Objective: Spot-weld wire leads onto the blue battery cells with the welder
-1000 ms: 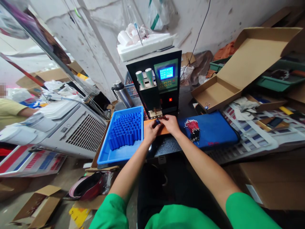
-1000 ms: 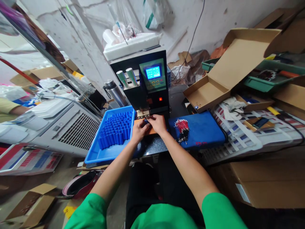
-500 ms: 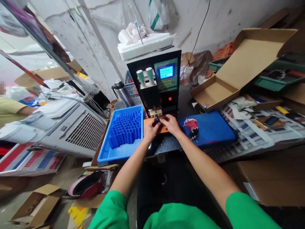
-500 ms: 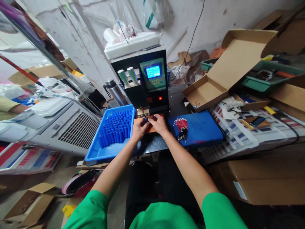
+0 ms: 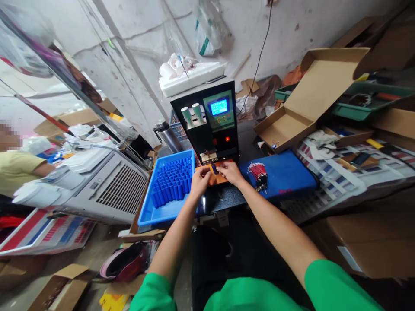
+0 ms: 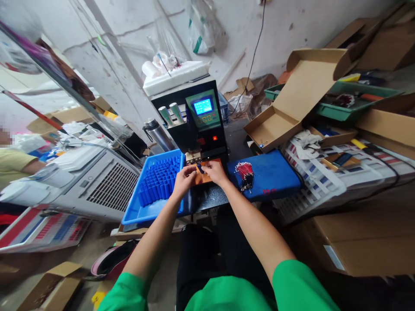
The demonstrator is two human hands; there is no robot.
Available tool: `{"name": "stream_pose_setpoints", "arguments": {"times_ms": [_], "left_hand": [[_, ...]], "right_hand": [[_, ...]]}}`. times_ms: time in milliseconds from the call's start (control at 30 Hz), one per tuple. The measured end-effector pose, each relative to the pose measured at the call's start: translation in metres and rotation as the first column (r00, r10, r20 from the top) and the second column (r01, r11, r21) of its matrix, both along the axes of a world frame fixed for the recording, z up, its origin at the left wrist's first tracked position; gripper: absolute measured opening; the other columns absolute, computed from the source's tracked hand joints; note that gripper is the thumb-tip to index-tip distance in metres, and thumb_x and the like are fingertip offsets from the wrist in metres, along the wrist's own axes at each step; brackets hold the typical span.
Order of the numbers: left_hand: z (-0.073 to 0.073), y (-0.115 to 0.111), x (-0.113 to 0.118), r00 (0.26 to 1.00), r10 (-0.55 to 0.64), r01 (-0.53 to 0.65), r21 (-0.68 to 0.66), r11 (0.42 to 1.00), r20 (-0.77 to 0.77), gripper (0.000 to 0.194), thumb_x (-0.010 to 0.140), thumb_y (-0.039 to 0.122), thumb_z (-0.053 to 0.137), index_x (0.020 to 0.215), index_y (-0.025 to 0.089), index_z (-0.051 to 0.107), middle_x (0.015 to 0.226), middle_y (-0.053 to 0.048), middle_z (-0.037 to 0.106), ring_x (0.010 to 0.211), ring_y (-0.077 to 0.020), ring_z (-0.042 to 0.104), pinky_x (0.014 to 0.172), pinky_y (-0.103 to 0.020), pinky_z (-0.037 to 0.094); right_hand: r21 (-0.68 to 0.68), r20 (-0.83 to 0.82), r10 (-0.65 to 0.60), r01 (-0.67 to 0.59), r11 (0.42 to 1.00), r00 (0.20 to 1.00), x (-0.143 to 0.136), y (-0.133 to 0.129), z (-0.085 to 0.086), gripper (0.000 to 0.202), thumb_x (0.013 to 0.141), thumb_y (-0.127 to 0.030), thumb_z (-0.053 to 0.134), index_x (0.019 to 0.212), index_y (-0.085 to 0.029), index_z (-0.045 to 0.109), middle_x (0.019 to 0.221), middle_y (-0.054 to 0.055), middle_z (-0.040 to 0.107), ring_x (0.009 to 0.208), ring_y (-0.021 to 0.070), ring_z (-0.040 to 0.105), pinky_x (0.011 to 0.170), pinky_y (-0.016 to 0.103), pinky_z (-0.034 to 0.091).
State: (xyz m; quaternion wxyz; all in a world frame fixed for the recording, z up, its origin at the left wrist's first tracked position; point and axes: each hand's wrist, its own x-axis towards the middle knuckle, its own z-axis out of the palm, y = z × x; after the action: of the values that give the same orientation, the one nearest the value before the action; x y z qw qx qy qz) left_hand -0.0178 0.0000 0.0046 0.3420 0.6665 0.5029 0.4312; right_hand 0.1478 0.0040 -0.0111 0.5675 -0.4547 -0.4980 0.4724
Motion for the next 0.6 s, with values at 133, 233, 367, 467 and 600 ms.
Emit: {"name": "stream_pose_setpoints", "arguments": {"times_ms": [133, 233, 367, 467, 600], "left_hand": [[-0.001, -0.024, -0.009, 0.971, -0.005, 0.029, 0.099, 0.995, -0.238, 0.017, 0.081, 0.033, 0.066, 0.086, 0.018, 0.072, 0.083, -0.006, 0.071, 0.074, -0.0175, 0.063, 0.071, -0.031, 0.050], [-0.005, -0.032, -0.006, 0.924, 0.013, 0.070, 0.203, 0.977, -0.381, 0.010, 0.078, 0.028, 0.068, 0.079, 0.019, 0.072, 0.079, -0.005, 0.069, 0.076, -0.0188, 0.061, 0.074, -0.032, 0.048], [-0.006, -0.027, 0.000, 0.926, -0.004, 0.080, 0.186, 0.979, -0.377, 0.014, 0.081, 0.027, 0.063, 0.073, 0.019, 0.071, 0.073, -0.005, 0.068, 0.072, -0.0178, 0.060, 0.070, -0.030, 0.046], [-0.004, -0.021, 0.001, 0.949, -0.030, 0.071, 0.121, 0.990, -0.313, 0.016, 0.080, 0.030, 0.063, 0.072, 0.020, 0.072, 0.072, -0.004, 0.069, 0.068, -0.0166, 0.061, 0.066, -0.028, 0.046], [-0.001, -0.014, 0.003, 0.937, -0.044, 0.084, 0.101, 0.991, -0.345, 0.013, 0.077, 0.028, 0.066, 0.071, 0.020, 0.073, 0.071, -0.004, 0.070, 0.068, -0.0174, 0.062, 0.064, -0.028, 0.046]], "right_hand": [[-0.006, -0.017, -0.002, 0.002, 1.000, 1.000, -0.002, 0.000, 0.000, 0.034, 0.066, -0.051, 0.067, 0.056, -0.021, 0.055, 0.051, 0.000, 0.055, 0.047, 0.0128, 0.044, 0.048, 0.025, 0.034], [-0.001, -0.029, -0.009, 0.009, 1.000, 1.000, -0.002, 0.000, 0.000, 0.035, 0.067, -0.051, 0.067, 0.054, -0.021, 0.054, 0.049, -0.001, 0.052, 0.047, 0.0129, 0.044, 0.048, 0.025, 0.034], [0.003, -0.045, 0.037, -0.037, 0.999, 0.998, 0.001, -0.001, 0.001, 0.033, 0.068, -0.050, 0.067, 0.058, -0.020, 0.056, 0.049, -0.002, 0.052, 0.046, 0.0125, 0.045, 0.048, 0.025, 0.035], [0.029, 0.000, 0.165, -0.165, 0.986, 0.986, 0.007, -0.003, 0.003, 0.030, 0.065, -0.045, 0.073, 0.066, -0.017, 0.063, 0.056, -0.002, 0.059, 0.050, 0.0124, 0.050, 0.052, 0.025, 0.039], [0.051, 0.075, 0.273, -0.277, 0.960, 0.959, 0.013, -0.003, 0.003, 0.030, 0.060, -0.041, 0.078, 0.072, -0.015, 0.070, 0.065, 0.002, 0.067, 0.060, 0.0141, 0.058, 0.058, 0.025, 0.044]]}}
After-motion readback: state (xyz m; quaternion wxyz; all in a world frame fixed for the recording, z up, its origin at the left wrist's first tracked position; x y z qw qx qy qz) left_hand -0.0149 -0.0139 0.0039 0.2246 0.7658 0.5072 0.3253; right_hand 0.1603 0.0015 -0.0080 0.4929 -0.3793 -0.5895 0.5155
